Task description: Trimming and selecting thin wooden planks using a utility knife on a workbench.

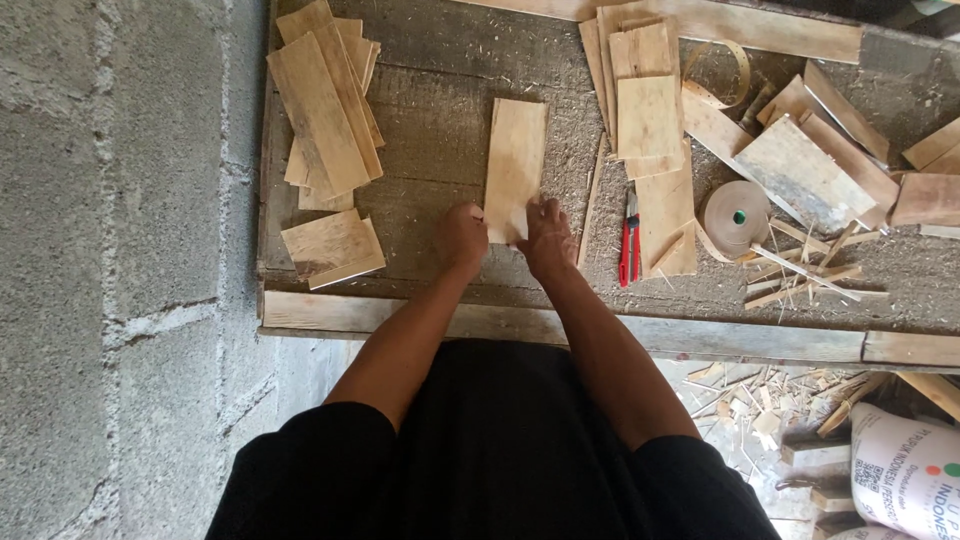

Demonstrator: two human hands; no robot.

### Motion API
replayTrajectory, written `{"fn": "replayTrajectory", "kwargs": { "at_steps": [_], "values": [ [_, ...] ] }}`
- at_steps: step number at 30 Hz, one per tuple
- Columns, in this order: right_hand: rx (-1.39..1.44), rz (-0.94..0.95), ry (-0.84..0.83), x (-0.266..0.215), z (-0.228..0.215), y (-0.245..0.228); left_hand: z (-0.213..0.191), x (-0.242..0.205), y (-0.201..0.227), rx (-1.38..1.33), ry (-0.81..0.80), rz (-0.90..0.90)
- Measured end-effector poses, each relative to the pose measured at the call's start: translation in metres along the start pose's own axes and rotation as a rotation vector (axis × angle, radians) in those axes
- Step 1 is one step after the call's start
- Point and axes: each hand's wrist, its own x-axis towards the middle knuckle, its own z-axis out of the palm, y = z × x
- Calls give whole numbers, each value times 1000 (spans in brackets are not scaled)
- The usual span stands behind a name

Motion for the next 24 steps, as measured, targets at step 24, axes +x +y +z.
{"fn": "replayTrajectory", "kwargs": {
  "at_steps": [24],
  "values": [
    [43,-1,73,-4,3,0,18,-2,9,25,40,-334]
  ]
}}
